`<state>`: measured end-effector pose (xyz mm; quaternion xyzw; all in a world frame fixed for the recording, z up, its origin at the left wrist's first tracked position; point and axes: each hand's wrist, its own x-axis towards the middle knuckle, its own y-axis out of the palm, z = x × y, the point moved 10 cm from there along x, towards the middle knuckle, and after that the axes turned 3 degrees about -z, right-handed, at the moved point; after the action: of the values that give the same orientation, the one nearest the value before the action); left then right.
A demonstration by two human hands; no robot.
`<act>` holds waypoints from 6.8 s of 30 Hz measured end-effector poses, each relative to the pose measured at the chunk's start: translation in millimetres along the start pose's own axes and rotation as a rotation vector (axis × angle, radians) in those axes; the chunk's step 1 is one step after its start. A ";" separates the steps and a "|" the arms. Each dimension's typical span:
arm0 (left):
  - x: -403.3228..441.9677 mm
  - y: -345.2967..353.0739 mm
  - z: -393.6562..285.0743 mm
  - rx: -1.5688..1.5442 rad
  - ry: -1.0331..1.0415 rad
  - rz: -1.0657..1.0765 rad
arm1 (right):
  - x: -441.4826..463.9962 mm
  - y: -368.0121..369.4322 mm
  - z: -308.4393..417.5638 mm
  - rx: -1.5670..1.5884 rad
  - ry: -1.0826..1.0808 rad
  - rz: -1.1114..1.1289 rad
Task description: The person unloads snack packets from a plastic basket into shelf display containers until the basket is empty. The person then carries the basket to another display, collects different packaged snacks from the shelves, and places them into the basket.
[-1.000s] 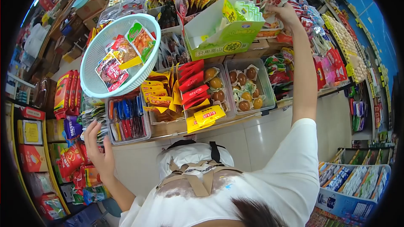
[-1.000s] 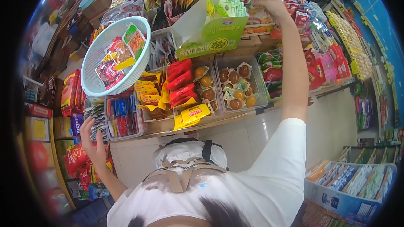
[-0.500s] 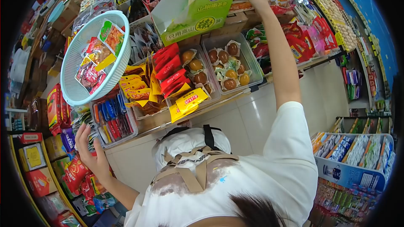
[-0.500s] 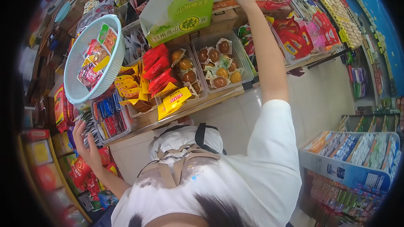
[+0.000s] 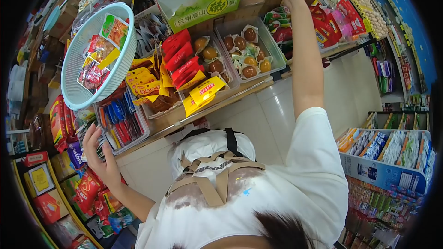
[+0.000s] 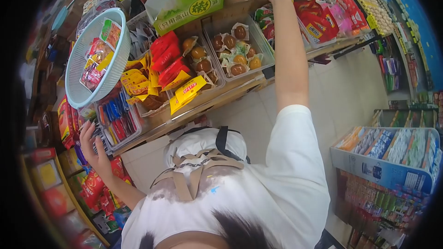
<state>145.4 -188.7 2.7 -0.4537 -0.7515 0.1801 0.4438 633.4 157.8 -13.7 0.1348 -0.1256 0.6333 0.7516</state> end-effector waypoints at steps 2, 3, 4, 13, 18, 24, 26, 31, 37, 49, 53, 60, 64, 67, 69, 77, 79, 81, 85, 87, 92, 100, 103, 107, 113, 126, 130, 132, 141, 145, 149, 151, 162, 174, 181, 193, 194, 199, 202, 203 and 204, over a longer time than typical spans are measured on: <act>2.1 8.4 -4.5 -0.004 0.045 0.059 | -22.6 -4.7 3.2 -0.042 0.184 0.009; 3.3 9.9 -4.5 -0.003 0.043 0.055 | -37.1 -16.5 12.1 -0.022 0.183 -0.116; 4.6 12.6 -6.3 -0.015 0.055 0.087 | -51.3 -20.9 17.2 -0.047 0.171 -0.146; 14.2 -0.9 146.4 -1.004 -0.683 -0.192 | -263.5 -43.7 -13.2 0.090 0.378 0.101; 13.5 12.1 214.4 -1.112 -0.958 -0.184 | -347.8 -98.2 -48.0 -0.041 0.718 -0.220; 52.4 45.1 188.4 -0.905 -0.892 0.079 | -327.3 -100.2 -19.4 0.040 0.547 -0.300; 56.0 63.1 186.2 -0.966 -0.938 0.192 | -322.3 -87.7 -11.7 0.032 0.537 -0.273; 58.8 80.3 194.3 -0.979 -0.994 0.302 | -327.3 -61.9 -7.4 0.045 0.537 -0.159; 66.9 55.4 228.6 -1.021 -0.830 -0.001 | -327.6 -52.8 -5.2 0.013 0.560 -0.121; 183.6 135.7 8.5 0.237 0.545 0.498 | -328.8 -24.7 1.4 0.014 0.511 -0.027; 197.1 199.0 28.2 0.517 0.673 0.612 | -353.8 -46.3 3.5 -0.041 0.539 -0.061; 216.8 228.3 45.1 0.769 0.773 0.650 | -401.3 -92.0 10.1 -0.070 0.612 -0.314; 224.3 211.5 26.6 0.687 0.877 0.577 | -408.6 -93.1 11.3 -0.057 0.623 -0.333; 225.7 188.3 32.8 0.836 0.722 0.680 | -401.7 -87.6 10.7 -0.062 0.622 -0.311; 222.2 146.2 -3.0 0.734 0.826 0.386 | -391.6 -79.7 11.6 -0.091 0.589 -0.253; 93.1 80.9 -135.4 0.594 1.262 0.020 | -305.7 48.0 71.4 -0.053 0.299 0.176; 49.3 86.6 -160.6 0.528 1.337 0.130 | -289.8 93.0 83.0 -0.013 0.265 0.322; 12.1 93.2 -178.4 0.457 1.476 0.221 | -279.3 135.3 87.3 0.057 0.240 0.515; -32.7 97.0 -196.4 0.313 1.732 0.109 | -261.8 168.0 91.3 -0.035 0.288 0.516; -36.6 104.5 -198.2 0.345 1.769 0.177 | -252.3 179.1 112.9 0.059 0.123 0.523; -31.6 126.1 -191.5 0.480 1.781 0.249 | -240.4 175.9 86.5 0.190 0.301 0.561; 5.8 151.9 -191.9 0.643 1.664 0.038 | -184.3 179.2 108.9 0.347 0.210 0.426; 20.2 131.4 -204.4 0.414 1.583 -0.069 | -156.9 179.3 132.4 0.237 0.108 0.368; 30.9 100.6 -206.5 0.128 1.487 -0.072 | -113.7 180.9 166.4 0.094 -0.118 0.443; 39.6 105.8 -182.8 0.060 1.343 0.139 | -52.5 192.3 166.4 0.227 -0.077 0.488; 37.3 72.9 -131.6 0.130 1.060 0.244 | -19.4 211.2 160.1 0.308 -0.057 0.546; 42.6 47.5 -110.8 0.084 0.846 0.232 | -25.1 194.2 130.4 -0.069 -0.034 0.535; 38.7 41.2 -97.4 0.105 0.792 0.263 | -19.0 182.4 128.4 -0.114 -0.047 0.531; 29.1 18.5 -47.8 0.147 0.542 0.219 | -8.1 152.1 125.0 -0.541 0.035 0.394; 26.3 21.2 -47.3 0.123 0.530 0.239 | -3.9 164.7 109.1 -0.777 -0.063 0.393; 23.0 25.1 -48.6 0.126 0.531 0.249 | -10.8 188.9 99.0 -1.071 -0.157 0.426; 20.3 26.3 -48.0 0.117 0.530 0.269 | -8.8 194.6 91.8 -1.207 -0.326 0.415; 14.0 22.8 -37.9 0.116 0.483 0.285 | -45.3 208.5 94.2 -1.468 -0.573 0.364; 101.7 14.2 6.4 0.059 0.424 0.121 | -181.0 209.4 208.2 -0.676 -0.631 0.556; 161.7 113.2 69.4 0.318 0.358 0.601 | -262.2 172.4 178.9 -0.561 -0.402 0.814; 178.3 206.1 118.1 0.738 0.491 0.757 | -344.9 54.4 41.6 -0.537 0.304 0.394; 176.9 198.0 106.1 0.736 0.497 0.762 | -352.2 47.9 35.2 -0.515 0.354 0.358; 208.3 111.1 78.7 0.548 0.261 0.593 | -366.9 19.3 20.8 -0.344 0.457 0.179; 215.8 57.2 86.0 0.260 0.129 0.434 | -363.0 17.2 22.2 -0.293 0.469 0.114; 211.5 49.5 89.6 0.267 0.128 0.435 | -359.3 19.1 24.1 -0.264 0.466 0.096; 211.4 31.0 93.6 -0.061 0.016 0.327 | -356.0 23.6 24.7 -0.257 0.467 0.098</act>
<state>42.8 17.9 37.7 -0.5849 -0.6691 0.2233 0.4006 550.4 -174.2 -117.6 -0.1177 -0.0347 0.6617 0.7397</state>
